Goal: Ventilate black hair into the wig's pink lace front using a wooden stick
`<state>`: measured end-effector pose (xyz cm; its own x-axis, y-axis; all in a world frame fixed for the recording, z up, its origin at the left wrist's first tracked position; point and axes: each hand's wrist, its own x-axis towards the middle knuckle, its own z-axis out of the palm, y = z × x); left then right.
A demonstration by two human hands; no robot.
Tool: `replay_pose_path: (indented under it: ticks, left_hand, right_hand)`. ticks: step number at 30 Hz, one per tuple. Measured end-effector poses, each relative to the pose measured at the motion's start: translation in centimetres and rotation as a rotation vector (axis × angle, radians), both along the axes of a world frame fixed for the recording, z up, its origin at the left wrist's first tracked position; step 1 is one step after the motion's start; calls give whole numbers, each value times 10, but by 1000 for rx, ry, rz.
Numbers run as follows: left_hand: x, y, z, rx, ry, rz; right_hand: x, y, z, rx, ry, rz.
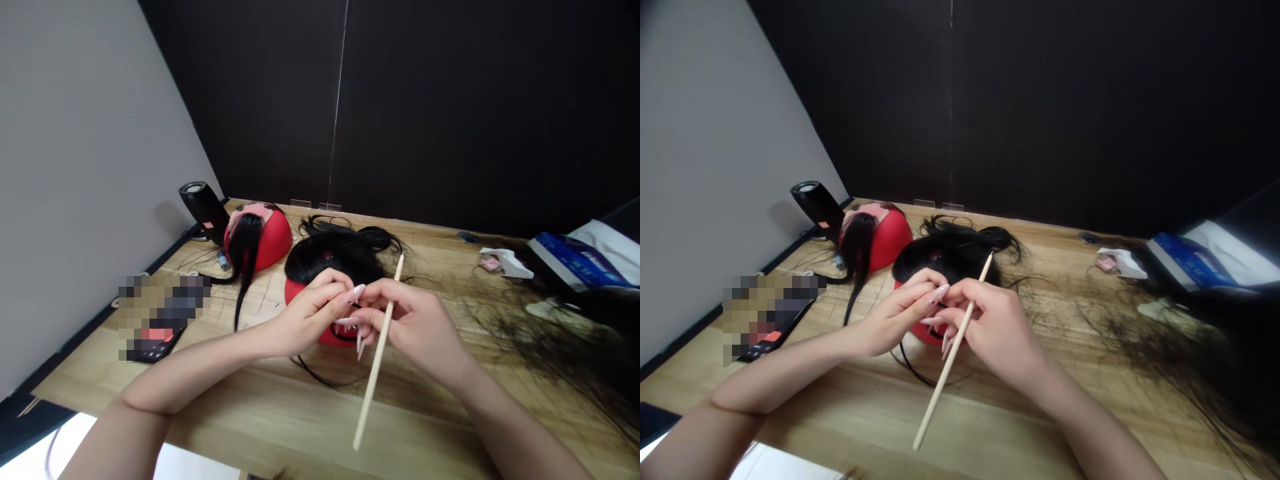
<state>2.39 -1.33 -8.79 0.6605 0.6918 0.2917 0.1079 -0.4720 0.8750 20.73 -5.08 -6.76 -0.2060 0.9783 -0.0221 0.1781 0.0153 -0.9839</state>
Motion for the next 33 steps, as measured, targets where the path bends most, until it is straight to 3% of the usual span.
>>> replay_pose_path:
  ticks: [5,8,10,12,14,16,19,21,23,27,33]
  left_hand:
    - [3,-5,-4,98,32,30]
    - [0,-12,-2,152,69,42]
    - [-8,-16,1,213,78,59]
    - [-23,-21,3,283,87,124]
    - [-44,-23,-1,339,129,279]
    - [-74,-23,-12,361,210,538]
    - [-128,-19,-36,415,492,964]
    - [-164,-16,-51,394,757,1117]
    - [-194,-16,-61,251,985,1232]
    - [-225,-18,-65,12,1116,1238]
    - [-236,-10,-58,-125,1122,1139]
  right_hand:
    - [13,-3,7,187,-265,96]
    - [17,2,9,270,-295,149]
    - [19,9,10,315,-233,126]
    - [24,17,12,404,-176,1]
    - [32,23,14,480,-91,-174]
    - [40,23,17,486,76,-251]
    - [47,12,22,436,299,-106]
    - [45,1,24,388,286,-26]
    - [39,-5,24,368,175,-55]
    - [29,-2,21,452,-44,-187]
    - [31,0,25,479,-142,-165]
